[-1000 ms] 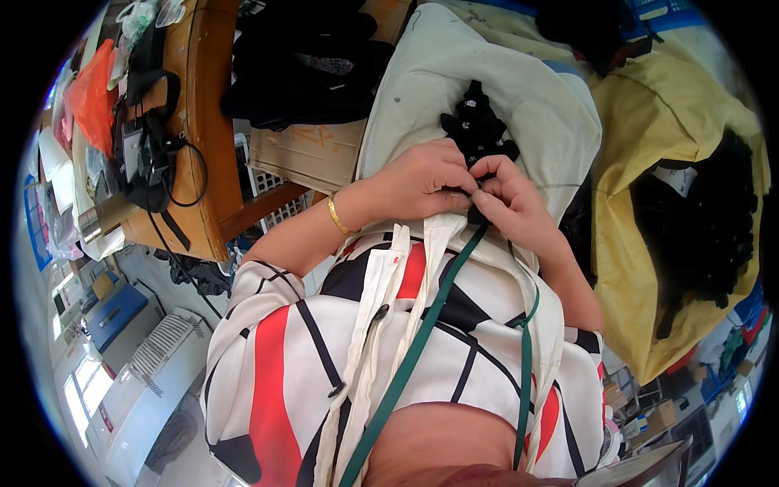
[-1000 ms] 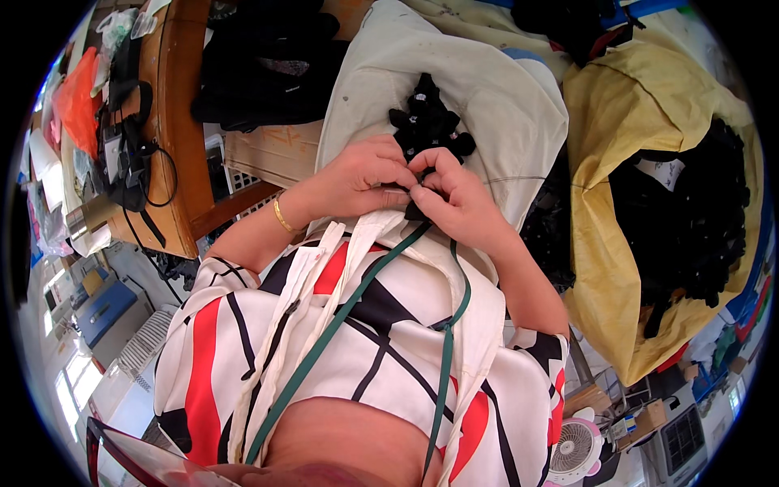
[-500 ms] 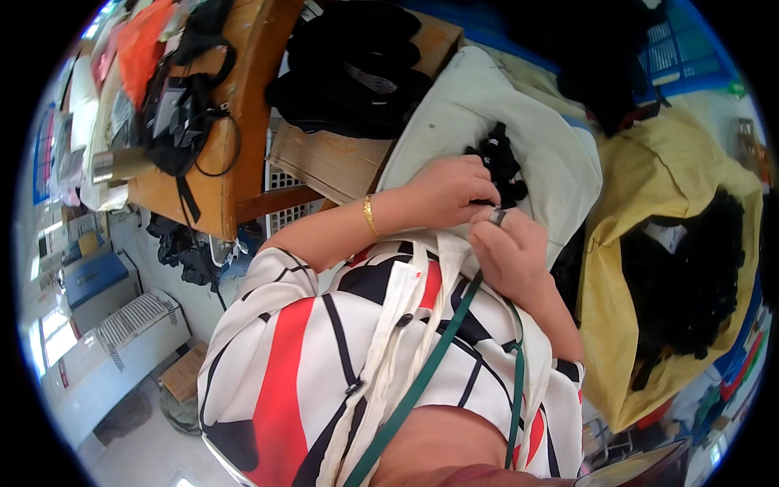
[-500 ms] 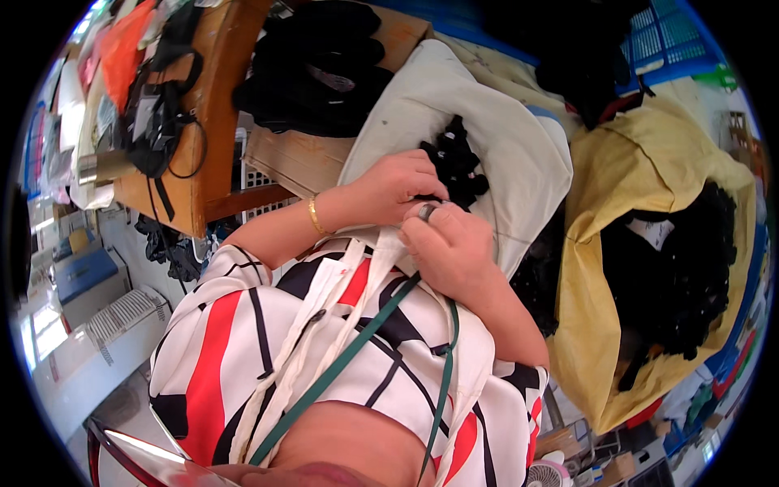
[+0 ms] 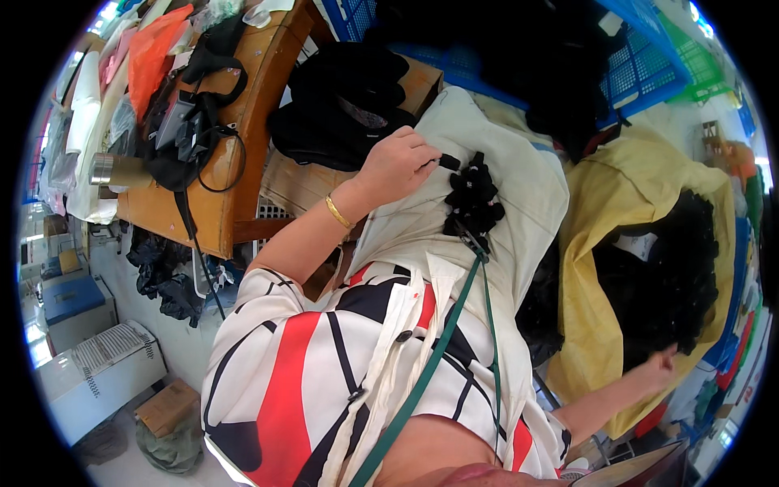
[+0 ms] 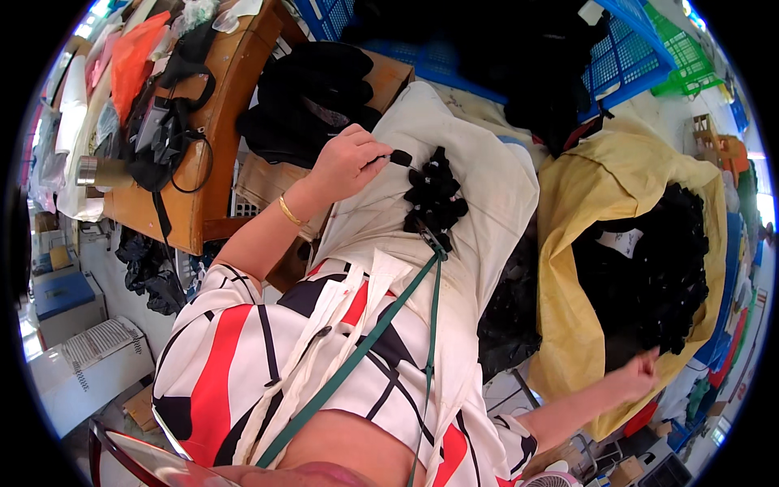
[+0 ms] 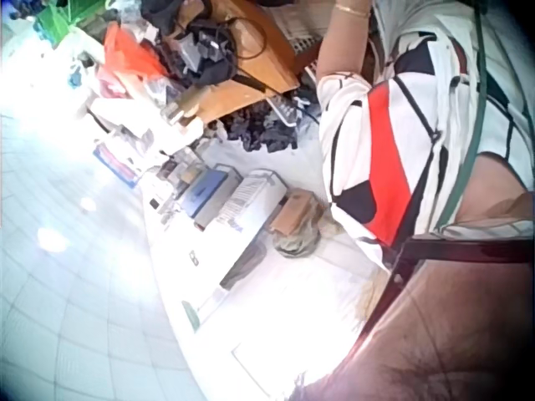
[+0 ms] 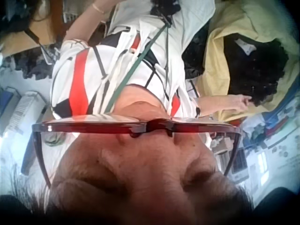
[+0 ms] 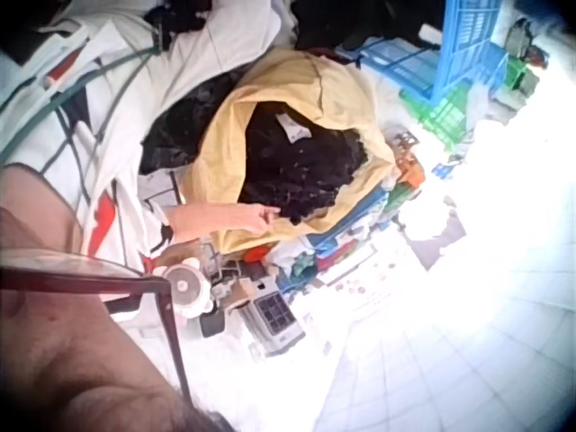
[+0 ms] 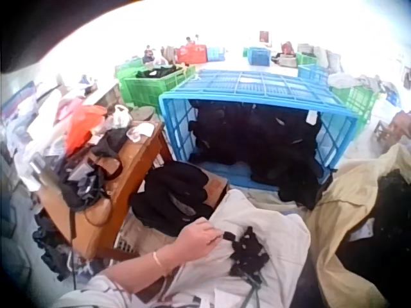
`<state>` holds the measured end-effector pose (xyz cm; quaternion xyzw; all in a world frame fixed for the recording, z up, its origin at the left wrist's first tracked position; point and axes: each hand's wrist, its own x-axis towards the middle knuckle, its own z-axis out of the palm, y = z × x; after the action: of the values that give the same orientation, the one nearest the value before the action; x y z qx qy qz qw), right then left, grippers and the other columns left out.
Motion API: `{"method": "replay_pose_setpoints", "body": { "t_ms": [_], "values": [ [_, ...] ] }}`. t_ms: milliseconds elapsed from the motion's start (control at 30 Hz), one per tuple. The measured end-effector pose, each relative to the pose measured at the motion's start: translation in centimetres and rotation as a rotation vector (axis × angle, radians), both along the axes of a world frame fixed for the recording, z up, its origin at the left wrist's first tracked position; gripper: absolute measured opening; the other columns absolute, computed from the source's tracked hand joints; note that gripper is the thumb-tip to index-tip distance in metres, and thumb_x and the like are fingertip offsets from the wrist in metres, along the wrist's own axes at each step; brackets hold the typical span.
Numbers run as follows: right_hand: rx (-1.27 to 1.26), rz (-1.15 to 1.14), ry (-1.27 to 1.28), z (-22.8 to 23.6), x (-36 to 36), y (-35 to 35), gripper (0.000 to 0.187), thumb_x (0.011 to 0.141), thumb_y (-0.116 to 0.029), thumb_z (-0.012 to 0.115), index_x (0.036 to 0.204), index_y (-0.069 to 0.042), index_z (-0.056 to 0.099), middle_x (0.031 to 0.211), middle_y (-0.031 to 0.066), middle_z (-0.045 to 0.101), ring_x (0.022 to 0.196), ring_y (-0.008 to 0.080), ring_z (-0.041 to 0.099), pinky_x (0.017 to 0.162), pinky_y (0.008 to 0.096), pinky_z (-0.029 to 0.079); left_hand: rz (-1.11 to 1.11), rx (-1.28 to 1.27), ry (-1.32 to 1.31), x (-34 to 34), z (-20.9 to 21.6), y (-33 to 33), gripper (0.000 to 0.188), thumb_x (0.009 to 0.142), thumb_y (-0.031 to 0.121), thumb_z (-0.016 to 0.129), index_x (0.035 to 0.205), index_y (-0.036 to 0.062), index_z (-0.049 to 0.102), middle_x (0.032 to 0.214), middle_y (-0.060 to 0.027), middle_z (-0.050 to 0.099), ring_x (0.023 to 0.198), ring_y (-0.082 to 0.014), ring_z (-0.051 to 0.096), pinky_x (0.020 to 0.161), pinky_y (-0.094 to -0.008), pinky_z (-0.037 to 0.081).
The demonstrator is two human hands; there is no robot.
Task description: The person sits with a black shoe on their lap and uses a needle and thread to sew a small black fabric piece onto the shoe. They repeatedly push the needle through the material and pull the thread tight, working on the shoe's upper section.
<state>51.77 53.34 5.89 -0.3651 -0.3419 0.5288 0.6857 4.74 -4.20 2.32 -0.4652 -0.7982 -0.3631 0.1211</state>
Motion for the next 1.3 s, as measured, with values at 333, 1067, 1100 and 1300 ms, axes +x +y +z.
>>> {"method": "replay_pose_setpoints", "body": {
  "t_ms": [333,1067,1100,1300],
  "values": [
    [0.002,0.453,-0.545,-6.0,-13.1,-17.5,0.026,0.089,0.0,0.063,0.115,-0.003,0.059,0.091,0.0072,0.06,0.081,0.0181,0.062,0.082,0.0322,0.057,-0.051,0.155,-0.869,3.7,-1.7,1.7,0.011,0.081,0.008,0.07,0.091,0.0023,0.071,0.079,-0.0061,0.064,0.078,-0.0137,0.059,0.067,-0.0278,0.047],
    [-0.007,1.495,-0.565,-8.2,-30.2,-35.0,0.014,0.096,-0.008,0.063,0.107,-0.001,0.062,0.094,-0.0009,0.064,0.082,0.0059,0.058,0.076,0.021,0.048,0.132,-1.11,0.13,-10.5,0.4,-6.7,0.019,0.07,0.023,0.073,0.083,0.0094,0.07,0.087,-0.0069,0.067,0.096,-0.028,0.062,0.084,-0.0402,0.05],
    [-0.054,1.464,-0.519,-8.0,-30.0,-34.9,0.013,0.096,-0.008,0.062,0.108,-0.001,0.061,0.095,0.0011,0.065,0.083,0.0077,0.06,0.077,0.0223,0.048,0.119,-0.996,0.065,-10.3,1.6,-5.7,0.021,0.07,0.023,0.073,0.085,0.0082,0.069,0.085,-0.008,0.067,0.092,-0.0308,0.063,0.08,-0.0417,0.051],
    [-0.054,1.256,-0.182,-4.8,-30.5,-36.5,0.018,0.098,-0.007,0.056,0.115,-0.002,0.056,0.109,0.0088,0.064,0.095,0.0141,0.062,0.088,0.0287,0.049,0.112,0.444,-1.016,-5.7,3.3,0.5,0.023,0.093,0.026,0.067,0.092,0.0033,0.066,0.084,-0.0002,0.069,0.072,-0.0105,0.066,0.058,-0.0246,0.051]
  ]
}}
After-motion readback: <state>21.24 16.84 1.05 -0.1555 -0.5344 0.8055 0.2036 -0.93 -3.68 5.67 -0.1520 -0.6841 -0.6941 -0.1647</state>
